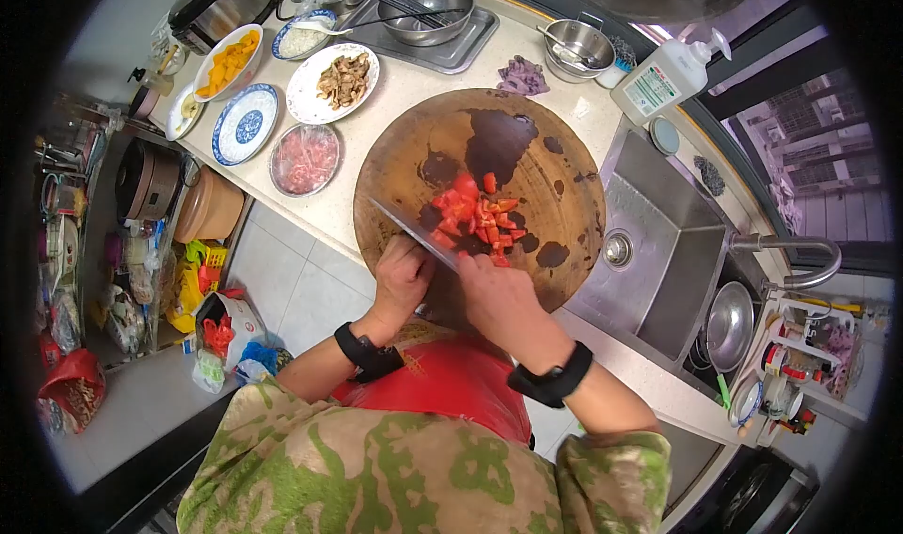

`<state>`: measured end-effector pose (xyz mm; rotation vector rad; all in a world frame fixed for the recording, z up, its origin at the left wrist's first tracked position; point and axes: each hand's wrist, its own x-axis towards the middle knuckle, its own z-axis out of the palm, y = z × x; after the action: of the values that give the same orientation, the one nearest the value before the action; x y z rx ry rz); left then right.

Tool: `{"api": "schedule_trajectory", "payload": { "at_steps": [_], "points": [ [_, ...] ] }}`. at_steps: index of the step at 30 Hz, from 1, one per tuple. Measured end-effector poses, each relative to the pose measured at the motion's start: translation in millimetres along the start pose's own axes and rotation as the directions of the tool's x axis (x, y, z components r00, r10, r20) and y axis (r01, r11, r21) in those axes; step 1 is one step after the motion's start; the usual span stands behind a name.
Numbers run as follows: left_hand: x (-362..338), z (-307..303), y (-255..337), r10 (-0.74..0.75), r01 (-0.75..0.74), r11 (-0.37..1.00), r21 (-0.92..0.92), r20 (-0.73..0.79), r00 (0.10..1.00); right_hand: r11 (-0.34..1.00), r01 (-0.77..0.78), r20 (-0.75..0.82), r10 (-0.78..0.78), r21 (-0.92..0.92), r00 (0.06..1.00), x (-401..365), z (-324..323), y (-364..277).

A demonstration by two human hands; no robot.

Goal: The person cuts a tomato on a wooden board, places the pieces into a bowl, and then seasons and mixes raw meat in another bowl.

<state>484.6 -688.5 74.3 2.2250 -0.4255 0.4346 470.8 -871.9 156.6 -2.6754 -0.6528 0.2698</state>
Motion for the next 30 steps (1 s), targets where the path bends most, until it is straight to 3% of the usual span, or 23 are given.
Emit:
{"api": "schedule_trajectory", "payload": {
  "at_steps": [6,16,21,23,25,26,30],
  "points": [
    [5,-1,3,0.032,-0.033,0.998,-0.047,-0.031,0.999,0.994,-0.036,-0.137,0.05,0.102,0.989,-4,-2,10],
    [3,-5,5,-0.021,0.021,1.0,-0.001,0.024,0.999,0.986,-0.039,0.053,0.031,0.16,0.998,-10,-18,-1],
    [5,-2,0,-0.019,0.019,1.0,-0.004,0.037,0.999,0.961,-0.135,0.013,0.136,0.241,0.991,15,-3,2],
    [15,-5,-4,0.001,0.003,1.0,-0.026,0.16,0.987,0.921,-0.158,-0.089,0.202,0.355,0.975,8,0,7],
    [36,-7,-6,0.014,-0.009,1.0,-0.023,0.214,0.977,0.853,-0.153,-0.223,0.297,0.499,0.929,-4,2,7],
    [53,-11,-2,0.012,-0.011,1.0,-0.009,0.21,0.978,0.774,-0.205,-0.194,0.389,0.599,0.901,-10,1,6],
    [110,6,-1,0.126,-0.153,0.985,0.078,0.273,0.954,0.741,-0.343,-0.248,0.56,0.578,0.791,-23,-5,14]
  ]
}}
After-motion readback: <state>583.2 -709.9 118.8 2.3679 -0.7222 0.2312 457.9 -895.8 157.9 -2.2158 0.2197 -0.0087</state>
